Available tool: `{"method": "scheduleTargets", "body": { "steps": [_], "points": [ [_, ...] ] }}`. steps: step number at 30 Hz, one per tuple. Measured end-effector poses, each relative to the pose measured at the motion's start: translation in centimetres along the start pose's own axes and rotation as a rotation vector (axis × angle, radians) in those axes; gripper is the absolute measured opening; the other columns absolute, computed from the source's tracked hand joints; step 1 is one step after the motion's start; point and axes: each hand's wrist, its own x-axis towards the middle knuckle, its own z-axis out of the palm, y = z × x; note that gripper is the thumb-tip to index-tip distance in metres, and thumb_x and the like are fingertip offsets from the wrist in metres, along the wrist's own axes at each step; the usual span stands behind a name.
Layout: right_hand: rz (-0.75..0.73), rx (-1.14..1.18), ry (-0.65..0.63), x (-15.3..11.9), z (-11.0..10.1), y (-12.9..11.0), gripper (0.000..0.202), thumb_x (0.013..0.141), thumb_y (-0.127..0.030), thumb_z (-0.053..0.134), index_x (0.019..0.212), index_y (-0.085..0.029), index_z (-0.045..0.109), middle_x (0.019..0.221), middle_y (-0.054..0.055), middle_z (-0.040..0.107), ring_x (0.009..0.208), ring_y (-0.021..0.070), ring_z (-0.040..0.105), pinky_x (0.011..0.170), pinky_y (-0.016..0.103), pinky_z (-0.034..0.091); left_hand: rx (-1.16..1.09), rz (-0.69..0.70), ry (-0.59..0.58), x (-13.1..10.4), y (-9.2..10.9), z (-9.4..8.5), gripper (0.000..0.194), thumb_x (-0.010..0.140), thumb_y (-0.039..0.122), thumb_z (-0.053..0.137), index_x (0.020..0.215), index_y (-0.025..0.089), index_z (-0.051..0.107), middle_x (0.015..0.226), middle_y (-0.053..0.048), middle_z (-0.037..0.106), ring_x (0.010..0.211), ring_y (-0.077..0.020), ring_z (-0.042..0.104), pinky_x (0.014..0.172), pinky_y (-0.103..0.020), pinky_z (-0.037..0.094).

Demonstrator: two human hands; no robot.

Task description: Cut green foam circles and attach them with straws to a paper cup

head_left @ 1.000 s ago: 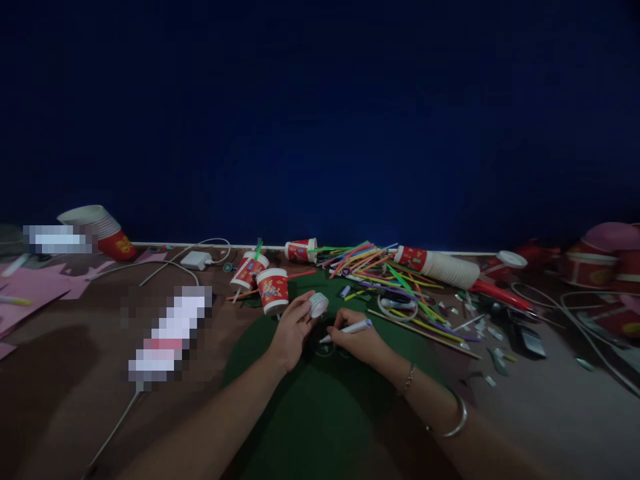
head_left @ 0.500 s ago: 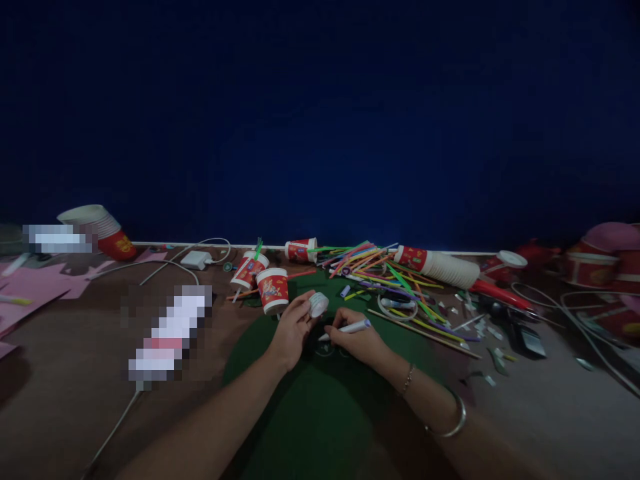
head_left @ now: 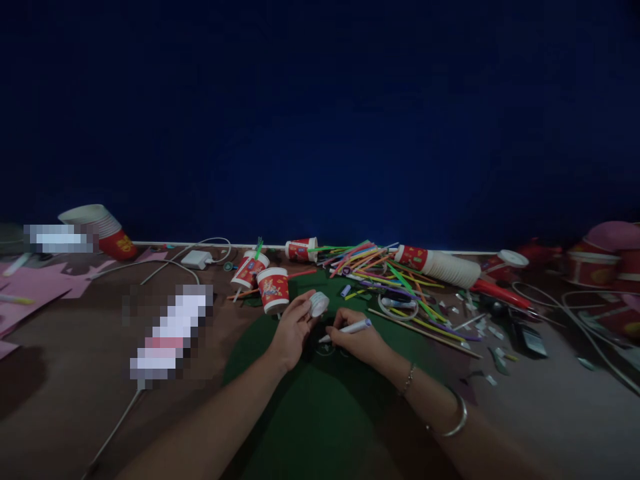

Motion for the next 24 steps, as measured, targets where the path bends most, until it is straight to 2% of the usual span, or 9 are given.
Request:
{"method": "scheduleTargets", "body": {
  "steps": [9,15,24],
  "points": [
    [-0.021,-0.019,0.021,0.16,0.02,0.18,0.015,0.069,-0.030,0.058,0.062,-0.020,0.049,0.048,-0.005,0.057,0.041,0.0083,0.045,0.039,0.017,0.032,-0.007,0.000,-0.003,0.14,-0.06,-0.24,0.022,0.069,0.019,0.064,0.090,0.015,0.065,0.090,-0.006,0.068,0.086,-0.0163,0.062,0.084,-0.028,0.046],
    [-0.031,-0.047,0.067,0.18,0.00,-0.17,0.015,0.068,-0.025,0.057,0.059,-0.020,0.046,0.046,-0.005,0.055,0.041,0.0083,0.044,0.039,0.017,0.031,0.009,0.006,-0.003,0.22,-0.15,-0.40,0.023,0.069,0.020,0.064,0.092,0.015,0.065,0.090,-0.006,0.068,0.088,-0.0179,0.062,0.083,-0.029,0.045],
    [-0.031,-0.008,0.026,0.11,0.01,0.03,0.014,0.068,-0.024,0.057,0.060,-0.019,0.047,0.046,-0.006,0.054,0.040,0.0075,0.044,0.038,0.016,0.031,-0.001,0.007,-0.011,0.28,-0.19,-0.45,0.022,0.069,0.020,0.064,0.091,0.015,0.066,0.091,-0.006,0.068,0.086,-0.0169,0.062,0.082,-0.028,0.046]
  ]
}}
